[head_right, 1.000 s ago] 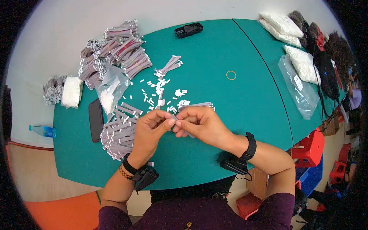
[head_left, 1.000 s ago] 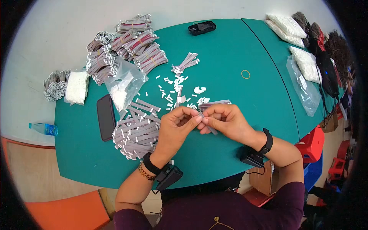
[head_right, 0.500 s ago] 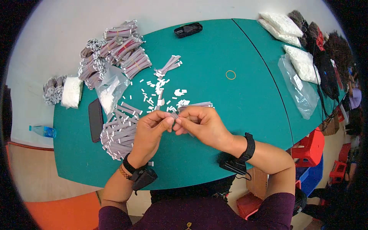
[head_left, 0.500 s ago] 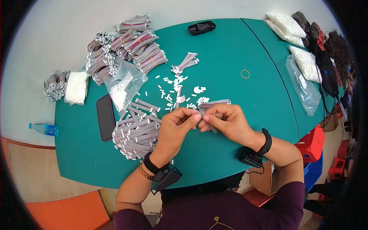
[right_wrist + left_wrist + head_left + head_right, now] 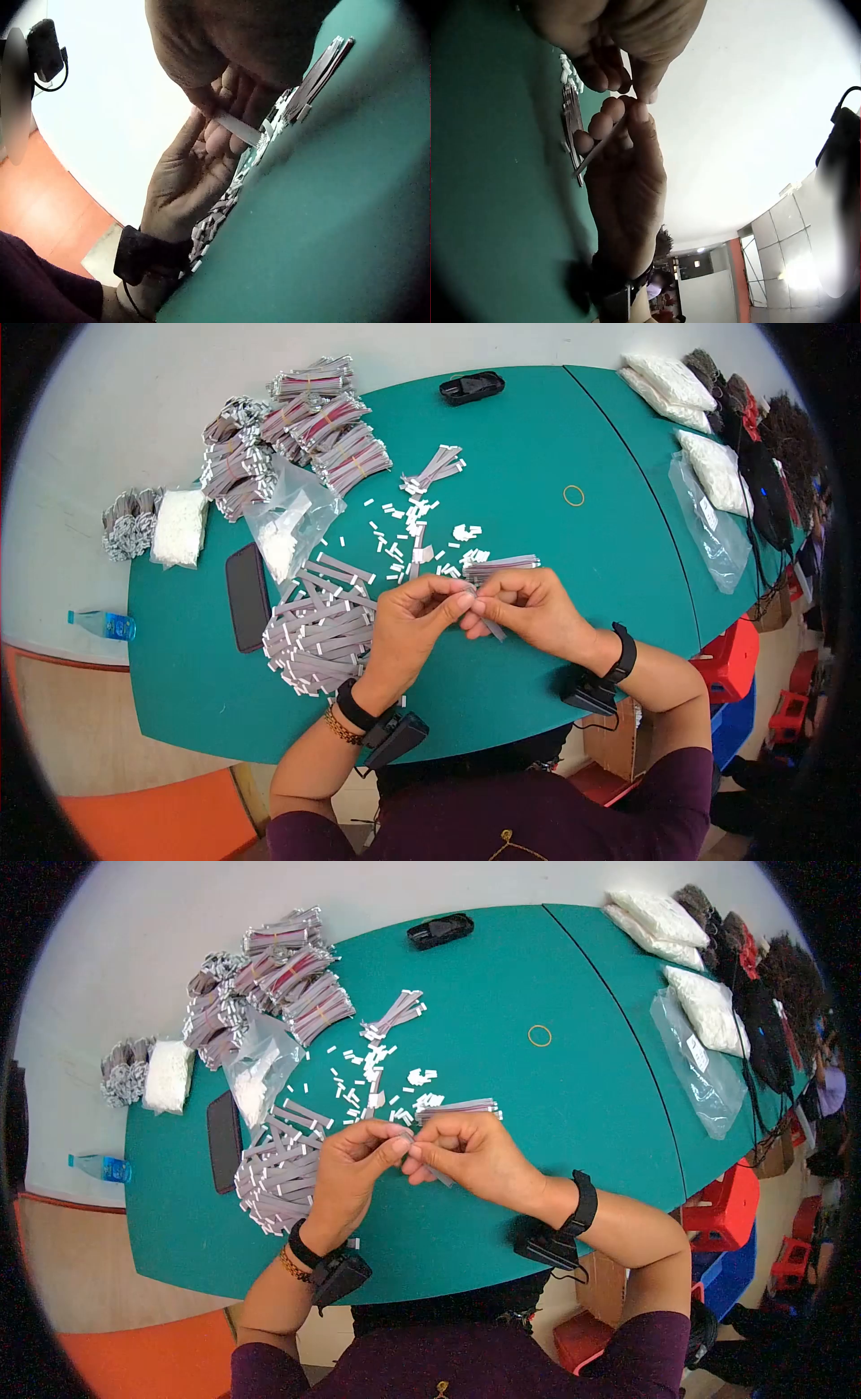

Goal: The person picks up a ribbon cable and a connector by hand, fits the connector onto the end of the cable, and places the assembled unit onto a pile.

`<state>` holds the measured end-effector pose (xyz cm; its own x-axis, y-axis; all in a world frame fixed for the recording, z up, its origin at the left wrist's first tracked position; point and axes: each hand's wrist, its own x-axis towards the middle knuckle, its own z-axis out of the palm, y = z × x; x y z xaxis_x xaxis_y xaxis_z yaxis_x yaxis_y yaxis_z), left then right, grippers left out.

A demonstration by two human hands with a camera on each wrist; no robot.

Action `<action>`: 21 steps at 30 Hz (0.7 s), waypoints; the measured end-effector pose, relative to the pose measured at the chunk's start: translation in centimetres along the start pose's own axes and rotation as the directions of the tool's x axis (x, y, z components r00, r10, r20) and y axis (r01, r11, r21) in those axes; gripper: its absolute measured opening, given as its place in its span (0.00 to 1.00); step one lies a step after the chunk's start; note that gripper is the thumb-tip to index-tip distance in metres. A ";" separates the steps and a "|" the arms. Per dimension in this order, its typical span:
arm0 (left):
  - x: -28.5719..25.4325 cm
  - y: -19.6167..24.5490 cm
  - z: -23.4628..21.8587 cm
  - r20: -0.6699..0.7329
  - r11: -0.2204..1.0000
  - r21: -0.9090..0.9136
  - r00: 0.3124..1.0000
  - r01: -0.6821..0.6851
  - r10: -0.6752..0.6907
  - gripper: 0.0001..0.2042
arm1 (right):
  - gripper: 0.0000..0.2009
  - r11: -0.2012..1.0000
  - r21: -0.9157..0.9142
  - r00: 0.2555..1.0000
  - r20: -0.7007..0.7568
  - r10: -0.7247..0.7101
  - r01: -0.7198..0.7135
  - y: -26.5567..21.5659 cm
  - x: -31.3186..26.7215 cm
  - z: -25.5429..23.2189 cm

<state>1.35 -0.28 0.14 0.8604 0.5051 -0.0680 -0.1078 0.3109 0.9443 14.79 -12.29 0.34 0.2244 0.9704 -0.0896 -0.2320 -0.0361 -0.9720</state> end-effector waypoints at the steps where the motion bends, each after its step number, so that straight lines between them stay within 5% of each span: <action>1: -0.1 0.2 0.0 0.009 1.000 -0.005 1.000 0.015 -0.015 0.06 | 0.06 1.000 0.013 1.000 0.007 0.011 -0.011 0.0 0.0 0.0; 8: 0.0 0.0 0.0 0.011 0.997 0.071 0.999 -0.039 0.038 0.05 | 0.06 1.000 0.002 1.000 0.019 0.012 -0.012 0.0 0.0 -0.2; 21: -0.1 0.2 0.1 0.009 0.997 -0.052 0.998 0.063 -0.062 0.05 | 0.07 0.997 -0.068 1.000 -0.013 -0.021 0.020 -0.3 -0.1 0.1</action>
<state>1.28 -0.35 0.35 0.8698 0.4777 -0.1239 -0.0794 0.3833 0.9202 14.77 -12.38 0.68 0.2414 0.9678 -0.0716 -0.1626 -0.0324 -0.9862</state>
